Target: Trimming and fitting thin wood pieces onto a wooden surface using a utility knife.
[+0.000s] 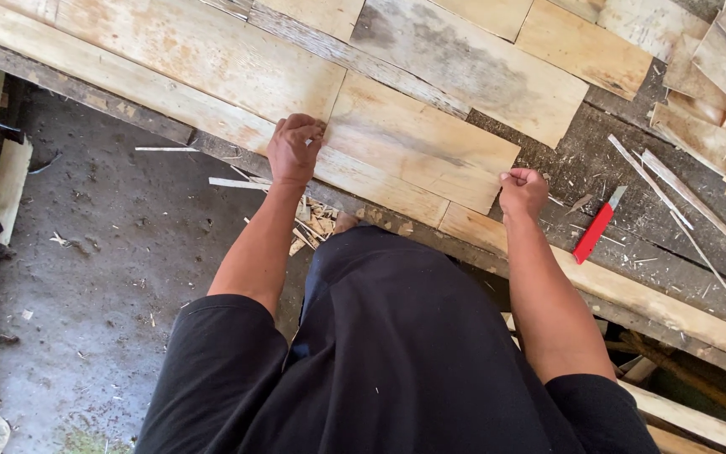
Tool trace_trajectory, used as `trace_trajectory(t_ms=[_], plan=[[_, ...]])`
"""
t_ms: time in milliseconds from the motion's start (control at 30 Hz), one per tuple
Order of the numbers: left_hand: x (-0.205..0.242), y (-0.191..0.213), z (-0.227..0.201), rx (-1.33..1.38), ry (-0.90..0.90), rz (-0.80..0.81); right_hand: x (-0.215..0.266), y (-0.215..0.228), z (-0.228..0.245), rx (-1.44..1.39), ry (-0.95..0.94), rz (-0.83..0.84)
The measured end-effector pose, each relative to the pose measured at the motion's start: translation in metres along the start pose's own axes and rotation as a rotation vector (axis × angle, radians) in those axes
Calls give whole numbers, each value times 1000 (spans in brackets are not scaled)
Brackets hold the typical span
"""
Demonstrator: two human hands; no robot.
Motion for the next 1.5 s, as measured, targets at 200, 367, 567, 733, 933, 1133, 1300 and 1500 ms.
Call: trace_trajectory(t_ms=[200,367,567,733,933,1133,1300,1500], plan=[[-4,4,-9,-44,39,43,11,4,17,41,-58,-26],[-6,2,-13,-49,103,50,12,3,16,-8,-33,-30],[0,4,-11,-97,-5,72,10,4,10,-5,-4,-34],[21,6,-14,-185,-235,17,18,12,12,-14,70,-35],[51,-3,4,-177,-183,64,51,33,31,125,320,-26],[55,-1,6,-170,-159,83,97,42,50,527,848,45],[55,0,6,-166,-157,80,121,33,53,612,1047,149],[56,1,4,-162,-161,77,128,46,72,579,935,142]])
Point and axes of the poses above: each hand's wrist, its own x-axis away from the middle knuckle, its own y-axis out of the back of the hand, z = x × y, the point moved 1 cm from there along -x, towards the middle knuckle, and after that the axes turned 2 degrees about x, right-handed, at the moved point
